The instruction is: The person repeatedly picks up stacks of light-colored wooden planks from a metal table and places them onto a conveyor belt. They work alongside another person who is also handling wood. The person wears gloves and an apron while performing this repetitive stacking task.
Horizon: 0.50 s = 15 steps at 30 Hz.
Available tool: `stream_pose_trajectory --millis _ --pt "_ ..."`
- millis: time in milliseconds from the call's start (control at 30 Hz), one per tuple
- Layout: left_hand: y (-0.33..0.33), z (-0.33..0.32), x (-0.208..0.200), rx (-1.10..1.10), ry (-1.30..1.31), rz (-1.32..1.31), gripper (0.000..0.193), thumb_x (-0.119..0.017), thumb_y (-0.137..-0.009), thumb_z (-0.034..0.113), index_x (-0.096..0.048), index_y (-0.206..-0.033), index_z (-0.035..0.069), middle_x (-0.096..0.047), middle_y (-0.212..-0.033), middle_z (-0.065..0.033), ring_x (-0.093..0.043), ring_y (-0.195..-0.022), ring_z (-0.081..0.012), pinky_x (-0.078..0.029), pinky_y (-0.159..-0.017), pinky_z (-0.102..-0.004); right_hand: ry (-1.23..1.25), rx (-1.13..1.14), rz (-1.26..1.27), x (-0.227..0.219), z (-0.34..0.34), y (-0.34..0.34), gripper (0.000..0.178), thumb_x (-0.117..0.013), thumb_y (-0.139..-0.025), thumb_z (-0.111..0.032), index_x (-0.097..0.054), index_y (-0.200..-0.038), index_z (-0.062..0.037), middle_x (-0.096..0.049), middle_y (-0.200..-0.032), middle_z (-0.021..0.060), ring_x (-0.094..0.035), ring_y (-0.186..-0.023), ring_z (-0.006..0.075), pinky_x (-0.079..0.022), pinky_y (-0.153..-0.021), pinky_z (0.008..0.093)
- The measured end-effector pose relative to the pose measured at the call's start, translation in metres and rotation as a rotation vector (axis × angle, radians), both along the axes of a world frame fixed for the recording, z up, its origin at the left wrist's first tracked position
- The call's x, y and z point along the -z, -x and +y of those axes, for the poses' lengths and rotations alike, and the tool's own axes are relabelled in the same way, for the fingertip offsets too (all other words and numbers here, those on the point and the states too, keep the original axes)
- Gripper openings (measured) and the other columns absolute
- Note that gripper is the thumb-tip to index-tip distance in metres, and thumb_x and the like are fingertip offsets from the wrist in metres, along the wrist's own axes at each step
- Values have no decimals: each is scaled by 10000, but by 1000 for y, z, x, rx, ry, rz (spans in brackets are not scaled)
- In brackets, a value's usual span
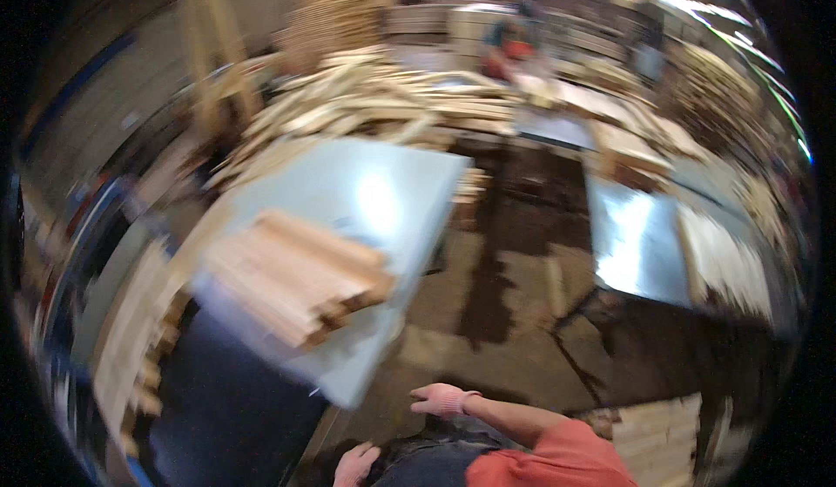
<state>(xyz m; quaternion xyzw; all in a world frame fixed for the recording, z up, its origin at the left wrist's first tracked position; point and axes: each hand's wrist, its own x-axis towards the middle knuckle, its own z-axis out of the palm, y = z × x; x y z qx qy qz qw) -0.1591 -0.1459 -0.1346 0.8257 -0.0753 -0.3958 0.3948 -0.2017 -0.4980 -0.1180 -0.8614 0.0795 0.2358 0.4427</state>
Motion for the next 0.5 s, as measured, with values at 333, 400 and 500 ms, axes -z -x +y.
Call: stream_pose_trajectory --millis 333,400,500 --pt "11 -270 -51 501 74 -80 466 -607 -1085 307 -699 -1363 -55 -711 -1382 -259 -658 -1323 -379 -486 -1153 -410 103 733 359 131 -234 222 577 -567 -929 -451 -768 -1288 -46 -724 -1353 232 -665 -1288 428 -521 -1082 491" --pt "16 -325 -63 558 80 -18 487 -620 -1076 324 -692 -1368 -59 -712 -1378 -262 -656 -1323 -386 -484 -1151 -409 134 790 410 143 -263 263 565 -561 -931 -445 -778 -1262 -42 -726 -1348 234 -671 -1278 429 -524 -1077 492" --pt "16 -386 -77 640 62 55 502 -646 -1063 332 -691 -1374 -59 -723 -1377 -243 -662 -1317 -358 -484 -1145 -396 61 980 428 139 -278 297 556 -571 -938 -448 -773 -1265 -46 -725 -1354 228 -668 -1283 427 -523 -1082 487"
